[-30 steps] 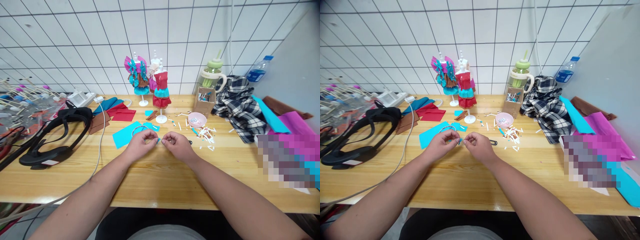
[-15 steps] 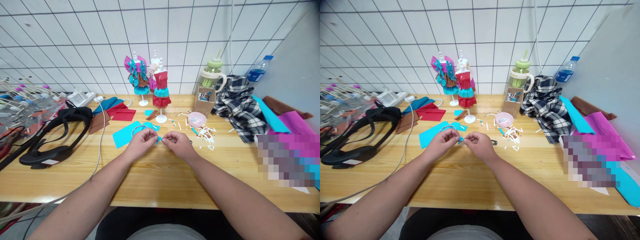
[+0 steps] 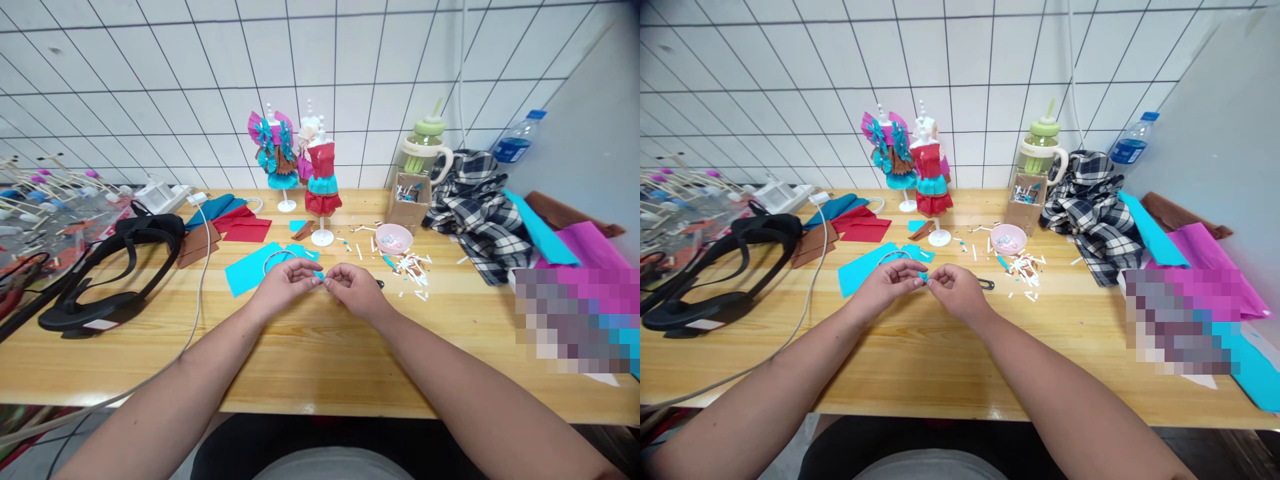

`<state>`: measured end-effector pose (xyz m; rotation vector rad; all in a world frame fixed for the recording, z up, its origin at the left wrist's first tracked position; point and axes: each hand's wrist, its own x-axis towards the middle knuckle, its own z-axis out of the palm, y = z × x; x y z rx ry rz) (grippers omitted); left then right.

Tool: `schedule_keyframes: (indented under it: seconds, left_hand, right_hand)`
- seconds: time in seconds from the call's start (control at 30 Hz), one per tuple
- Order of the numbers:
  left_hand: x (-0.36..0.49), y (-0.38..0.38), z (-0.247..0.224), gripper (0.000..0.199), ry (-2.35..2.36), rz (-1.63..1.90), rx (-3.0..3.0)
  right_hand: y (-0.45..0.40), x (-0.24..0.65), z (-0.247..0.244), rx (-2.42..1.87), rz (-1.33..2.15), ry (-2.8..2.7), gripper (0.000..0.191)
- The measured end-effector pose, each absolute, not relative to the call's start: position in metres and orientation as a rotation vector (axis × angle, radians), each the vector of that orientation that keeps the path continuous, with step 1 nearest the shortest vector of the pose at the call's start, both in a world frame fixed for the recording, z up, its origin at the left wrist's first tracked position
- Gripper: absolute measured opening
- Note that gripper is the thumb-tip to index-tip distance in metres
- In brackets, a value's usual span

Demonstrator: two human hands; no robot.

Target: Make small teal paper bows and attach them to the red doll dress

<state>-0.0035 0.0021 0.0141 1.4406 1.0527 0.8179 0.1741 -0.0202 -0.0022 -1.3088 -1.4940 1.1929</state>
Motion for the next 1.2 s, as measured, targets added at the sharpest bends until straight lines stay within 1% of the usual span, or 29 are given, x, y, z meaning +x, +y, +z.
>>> schedule_keyframes:
  seconds: [0.13, 0.23, 0.3, 0.4, 0.57, 0.77, 0.97, 1.1, 1.2]
  left_hand:
    - [-0.003, 0.003, 0.015, 0.041, 1.089, 0.872, 1.474]
    - [-0.003, 0.001, 0.016, 0.048, 1.091, 0.849, 1.532]
    - [-0.002, 0.0, 0.017, 0.05, 1.089, 0.845, 1.558]
    - [-0.001, -0.001, 0.018, 0.049, 1.091, 0.839, 1.563]
    - [-0.001, -0.001, 0.019, 0.051, 1.082, 0.852, 1.55]
    - [0.001, -0.003, 0.019, 0.048, 1.09, 0.911, 1.54]
    - [0.001, -0.005, 0.02, 0.049, 1.11, 0.834, 1.662]
    - [0.001, -0.008, 0.021, 0.048, 1.089, 0.803, 1.756]
    - [0.002, -0.01, 0.021, 0.048, 1.068, 0.781, 1.831]
  right_hand:
    - [-0.021, 0.173, -0.001, -1.288, 1.298, -1.437, 0.017]
    - [-0.022, 0.173, 0.001, -1.25, 1.341, -1.341, 0.023]
    - [-0.022, 0.174, 0.003, -1.229, 1.334, -1.337, 0.021]
    - [-0.021, 0.174, 0.002, -1.223, 1.299, -1.396, 0.016]
    - [-0.021, 0.173, -0.001, -1.262, 1.277, -1.425, 0.014]
    - [-0.022, 0.172, -0.001, -1.251, 1.369, -1.42, 0.016]
    - [-0.022, 0.173, 0.0, -1.249, 1.349, -1.395, 0.021]
    - [-0.022, 0.173, 0.001, -1.286, 1.264, -1.478, 0.012]
    - [-0.022, 0.174, 0.001, -1.332, 1.235, -1.502, 0.01]
